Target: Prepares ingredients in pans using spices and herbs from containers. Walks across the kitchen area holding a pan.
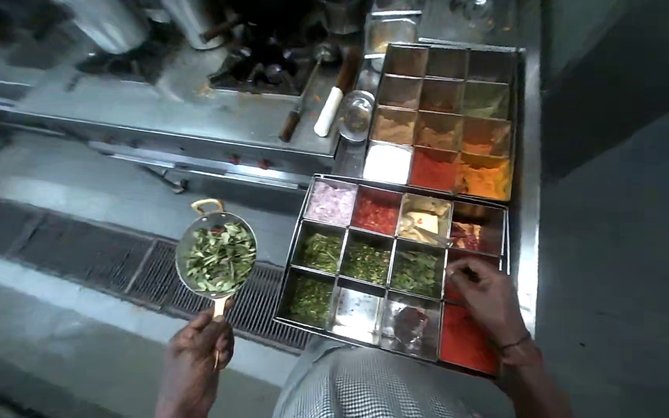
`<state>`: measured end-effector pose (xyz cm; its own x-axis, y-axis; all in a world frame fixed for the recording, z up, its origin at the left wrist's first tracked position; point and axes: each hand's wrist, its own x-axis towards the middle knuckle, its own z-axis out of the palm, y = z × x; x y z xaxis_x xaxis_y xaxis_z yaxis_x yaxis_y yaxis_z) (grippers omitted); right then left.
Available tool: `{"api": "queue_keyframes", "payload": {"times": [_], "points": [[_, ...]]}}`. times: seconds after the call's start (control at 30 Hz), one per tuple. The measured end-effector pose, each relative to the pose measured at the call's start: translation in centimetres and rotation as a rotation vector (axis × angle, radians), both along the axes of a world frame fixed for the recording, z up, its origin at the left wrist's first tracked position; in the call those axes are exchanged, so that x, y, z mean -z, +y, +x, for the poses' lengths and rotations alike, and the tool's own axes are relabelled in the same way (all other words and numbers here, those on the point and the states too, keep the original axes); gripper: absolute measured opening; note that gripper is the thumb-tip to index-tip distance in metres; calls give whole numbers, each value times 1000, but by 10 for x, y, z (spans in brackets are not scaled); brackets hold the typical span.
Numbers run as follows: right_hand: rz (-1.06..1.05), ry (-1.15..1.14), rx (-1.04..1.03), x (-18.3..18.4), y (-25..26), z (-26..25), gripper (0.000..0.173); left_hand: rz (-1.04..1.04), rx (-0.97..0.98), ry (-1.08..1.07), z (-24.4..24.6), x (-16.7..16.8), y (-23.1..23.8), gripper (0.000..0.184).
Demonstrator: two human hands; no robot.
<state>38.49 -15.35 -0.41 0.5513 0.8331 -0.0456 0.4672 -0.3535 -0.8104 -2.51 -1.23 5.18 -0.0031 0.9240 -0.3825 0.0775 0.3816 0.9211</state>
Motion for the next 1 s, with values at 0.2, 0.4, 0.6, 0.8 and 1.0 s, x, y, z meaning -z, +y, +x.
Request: {"api": "queue_keyframes", "payload": {"times": [0.2,0.4,0.6,0.8,1.0], "points": [[38,139,19,7,14,-2,29,-24,-6,-12,-1,4,-20,33],[125,145,-112,-14,39,-21,67,-41,7,-3,-11,4,-22,33],[231,148,-161,-39,54,-59,80,-57,37,-31,-27,12,-2,30],[232,157,-176,-15,88,-131,93,-71,122,-37,-76,23,36,28],[-20,-88,55,39,139,-204,89,-61,240,-14,-155,43,85,28]]}}
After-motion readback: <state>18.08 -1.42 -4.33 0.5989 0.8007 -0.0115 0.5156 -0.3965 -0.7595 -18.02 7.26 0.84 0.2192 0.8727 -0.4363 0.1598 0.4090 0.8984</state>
